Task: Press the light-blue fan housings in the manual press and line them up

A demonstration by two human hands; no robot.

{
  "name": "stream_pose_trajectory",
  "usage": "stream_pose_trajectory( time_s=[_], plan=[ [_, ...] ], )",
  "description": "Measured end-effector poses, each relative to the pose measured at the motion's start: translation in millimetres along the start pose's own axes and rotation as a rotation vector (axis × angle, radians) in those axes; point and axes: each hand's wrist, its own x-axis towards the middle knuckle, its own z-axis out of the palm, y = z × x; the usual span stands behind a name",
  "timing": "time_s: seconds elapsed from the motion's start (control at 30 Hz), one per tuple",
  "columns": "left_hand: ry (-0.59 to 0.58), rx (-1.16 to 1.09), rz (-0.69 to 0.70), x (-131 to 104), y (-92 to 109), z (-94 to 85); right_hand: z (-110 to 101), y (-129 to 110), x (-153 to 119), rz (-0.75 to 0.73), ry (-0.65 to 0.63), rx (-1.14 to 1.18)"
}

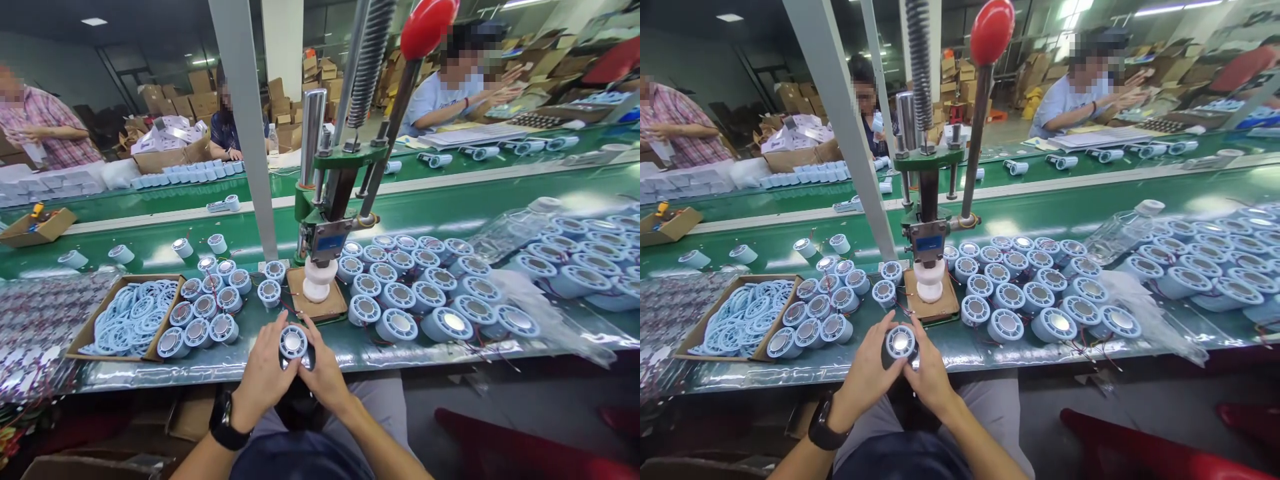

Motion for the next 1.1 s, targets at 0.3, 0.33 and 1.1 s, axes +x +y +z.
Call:
stream_pose_trajectory(
  time_s=[0.3,0.33,1.1],
  plan=[
    [0.169,-0.177,-0.137,-13.1,-6.2,33.8,-15.9,4.7,2.0,-0.086,-0.193,-0.259],
    [0.171,-0.192,-0.139,-13.6,-8.0,36.5,-29.8,-2.2,9.7,-0.120,-0.275,-0.319],
    [-0.102,-0.464,0.019,135.2,15.5,20.9,-210.2,-206.8,298.1,-0.342,0.409,-0.210]
  ],
)
